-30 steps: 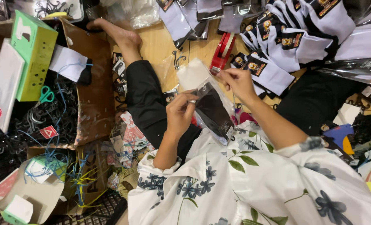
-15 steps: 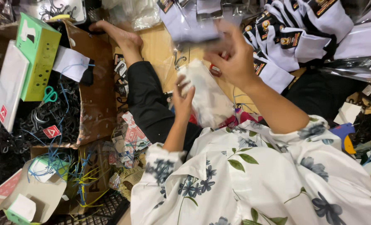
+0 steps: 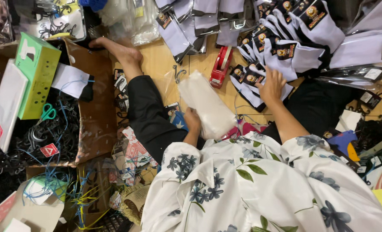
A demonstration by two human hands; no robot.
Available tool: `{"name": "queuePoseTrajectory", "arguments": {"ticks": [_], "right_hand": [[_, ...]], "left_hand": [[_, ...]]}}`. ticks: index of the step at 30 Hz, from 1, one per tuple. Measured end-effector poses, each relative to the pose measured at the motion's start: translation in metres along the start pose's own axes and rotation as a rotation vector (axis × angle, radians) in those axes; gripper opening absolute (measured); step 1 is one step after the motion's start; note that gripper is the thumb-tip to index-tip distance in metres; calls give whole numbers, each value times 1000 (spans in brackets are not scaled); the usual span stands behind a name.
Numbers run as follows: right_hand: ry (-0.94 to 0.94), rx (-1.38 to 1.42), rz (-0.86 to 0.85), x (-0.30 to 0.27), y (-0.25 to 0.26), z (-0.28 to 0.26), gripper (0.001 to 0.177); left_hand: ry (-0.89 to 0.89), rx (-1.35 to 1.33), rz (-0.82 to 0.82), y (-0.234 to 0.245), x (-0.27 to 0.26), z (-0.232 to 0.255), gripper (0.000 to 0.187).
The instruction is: The person packs pairs of socks into individual plastic sleeves by hand, inserting a sock and then a cardboard or plastic branding card before sealing the bag.
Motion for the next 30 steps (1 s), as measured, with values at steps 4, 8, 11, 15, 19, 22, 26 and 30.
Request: {"name": "queuePoseTrajectory", "arguments": {"ticks": [4, 8, 11, 15, 19, 22, 26, 30], "right_hand": [[91, 57, 71, 0, -3, 18, 56], [25, 302, 8, -3, 0, 21, 46], [-82, 514, -20, -9, 24, 2, 41], [-99, 1062, -220, -20, 78, -80, 25], [-7, 1093, -219, -47, 116, -121, 31], [-56, 1221, -209, -69, 132, -159, 28], [56, 1144, -127, -64, 160, -185, 25], [116, 1084, -57, -56, 173, -194, 20]], "left_hand": [[20, 110, 101, 21, 3, 4, 15], [304, -406, -15, -13, 11, -30, 24], [563, -957, -378, -31, -16, 9, 24], [133, -1468, -817, 63, -46, 175, 21], [-30, -1255, -340, 145, -9, 211, 27], [-82, -1318, -353, 155, 2, 216, 25], [-195, -1172, -365, 201, -20, 260, 29], [-375, -1204, -516, 231, -31, 284, 34]]}}
Point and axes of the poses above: each hand's wrist, its own x-axis towards the middle knuckle, its own y-axis out of the back of the hand, z = x × y, the point moved 10 cm from there along x, towards the middle knuckle, and after that the axes turned 9 degrees about x, right-handed, at the moved point
